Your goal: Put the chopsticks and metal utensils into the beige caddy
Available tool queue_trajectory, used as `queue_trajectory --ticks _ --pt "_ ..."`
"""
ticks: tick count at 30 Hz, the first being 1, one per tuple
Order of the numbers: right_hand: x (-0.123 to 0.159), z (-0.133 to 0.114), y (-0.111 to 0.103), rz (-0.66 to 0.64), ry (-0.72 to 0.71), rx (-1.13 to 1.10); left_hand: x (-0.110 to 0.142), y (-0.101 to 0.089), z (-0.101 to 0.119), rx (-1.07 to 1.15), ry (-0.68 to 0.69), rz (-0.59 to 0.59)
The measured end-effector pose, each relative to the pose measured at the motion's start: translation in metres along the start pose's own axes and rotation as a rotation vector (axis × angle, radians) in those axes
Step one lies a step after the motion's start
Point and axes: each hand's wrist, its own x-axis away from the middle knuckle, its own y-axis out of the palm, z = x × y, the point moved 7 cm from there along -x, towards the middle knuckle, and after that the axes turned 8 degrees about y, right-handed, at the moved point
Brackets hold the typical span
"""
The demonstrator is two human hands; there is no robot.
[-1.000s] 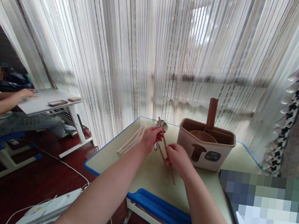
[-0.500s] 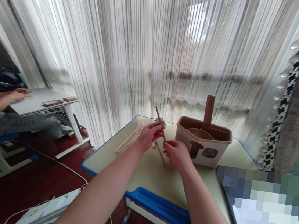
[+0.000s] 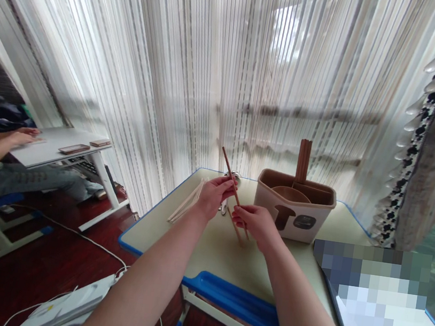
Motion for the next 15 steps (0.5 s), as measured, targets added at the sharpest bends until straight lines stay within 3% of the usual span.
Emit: queue_trajectory --ticks 6,11,15 --pt "-0.0004 0.0031 -0.0017 -0.002 0.030 0.020 -0.0030 -0.0054 0.0102 0.010 0.058 0.038" --pt "-0.0038 0.0038 0.0009 -0.034 -0.035 0.066 0.0013 0.0027 0.0042 -0.053 0.014 -0.037" --pt "-0.0060 0.0051 -0.0003 -0.037 -0.047 0.100 0.0032 0.0043 0.0044 -0.119 0.060 -0.031"
